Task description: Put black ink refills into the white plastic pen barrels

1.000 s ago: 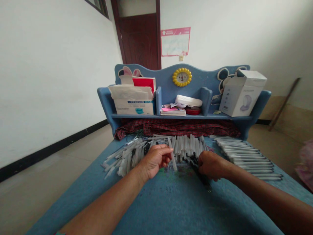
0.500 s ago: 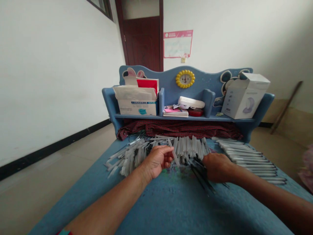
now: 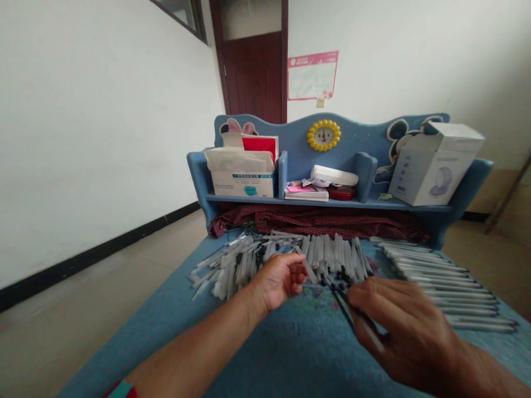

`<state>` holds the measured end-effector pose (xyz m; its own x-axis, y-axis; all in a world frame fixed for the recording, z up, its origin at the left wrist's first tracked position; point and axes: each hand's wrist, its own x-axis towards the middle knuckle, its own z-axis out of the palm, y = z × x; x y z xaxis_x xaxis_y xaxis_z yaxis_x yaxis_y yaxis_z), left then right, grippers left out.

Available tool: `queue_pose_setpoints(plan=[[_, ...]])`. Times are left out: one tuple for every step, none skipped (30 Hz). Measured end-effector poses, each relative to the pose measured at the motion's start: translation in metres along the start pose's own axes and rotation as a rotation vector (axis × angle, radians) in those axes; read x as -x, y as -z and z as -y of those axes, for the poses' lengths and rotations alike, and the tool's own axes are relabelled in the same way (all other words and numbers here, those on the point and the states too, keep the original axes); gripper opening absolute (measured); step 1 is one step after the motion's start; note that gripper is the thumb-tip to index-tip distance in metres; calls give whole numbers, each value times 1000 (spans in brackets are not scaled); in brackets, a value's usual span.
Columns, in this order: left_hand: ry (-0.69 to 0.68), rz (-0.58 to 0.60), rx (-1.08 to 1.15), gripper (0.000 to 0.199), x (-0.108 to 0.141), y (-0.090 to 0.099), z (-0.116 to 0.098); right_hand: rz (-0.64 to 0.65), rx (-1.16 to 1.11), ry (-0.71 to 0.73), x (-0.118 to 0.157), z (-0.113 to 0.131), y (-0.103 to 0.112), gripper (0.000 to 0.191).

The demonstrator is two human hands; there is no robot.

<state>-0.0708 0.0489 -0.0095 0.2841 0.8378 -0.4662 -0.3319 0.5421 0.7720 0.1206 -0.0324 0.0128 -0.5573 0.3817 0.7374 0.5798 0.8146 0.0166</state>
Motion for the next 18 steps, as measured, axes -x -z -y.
queue_pose_setpoints(plan=[[7,3,3,15,0,0,0,-6,-9,61,-2,5,1,16],[13,5,6,15,0,0,0,0,-16,115,-3,10,2,17],[19,8,8,15,0,0,0,21,-15,154,-5,14,4,18],[24,9,10,16,0,0,0,42,-6,181,-6,18,6,19],[27,10,11,16,0,0,0,55,11,199,-7,20,7,21],[28,8,12,17,0,1,0,69,26,214,-8,22,8,22],[29,7,11,17,0,1,0,78,40,223,-8,22,8,23],[30,5,10,17,0,1,1,77,49,232,-8,22,8,23],[30,3,8,17,-1,1,1,74,50,238,-7,21,6,23],[30,1,6,17,-1,1,1,66,42,242,-7,20,4,23],[30,-1,3,17,-1,1,1,62,30,242,-6,18,2,22],[29,-3,1,17,-1,1,1,52,15,239,-5,16,0,21],[27,-6,-1,17,-1,1,2,42,3,237,-5,15,-2,20],[25,-10,-3,17,-1,0,2,39,-7,232,-4,14,-3,19],[22,-15,-6,17,-1,0,2,41,-9,229,-4,14,-4,19],[18,-19,-9,17,-1,0,2,43,-5,231,-3,14,-4,19],[16,-23,-12,17,-1,0,2,52,4,233,-3,14,-3,20],[16,-24,-15,17,-1,0,2,57,15,236,-3,14,-3,21]])
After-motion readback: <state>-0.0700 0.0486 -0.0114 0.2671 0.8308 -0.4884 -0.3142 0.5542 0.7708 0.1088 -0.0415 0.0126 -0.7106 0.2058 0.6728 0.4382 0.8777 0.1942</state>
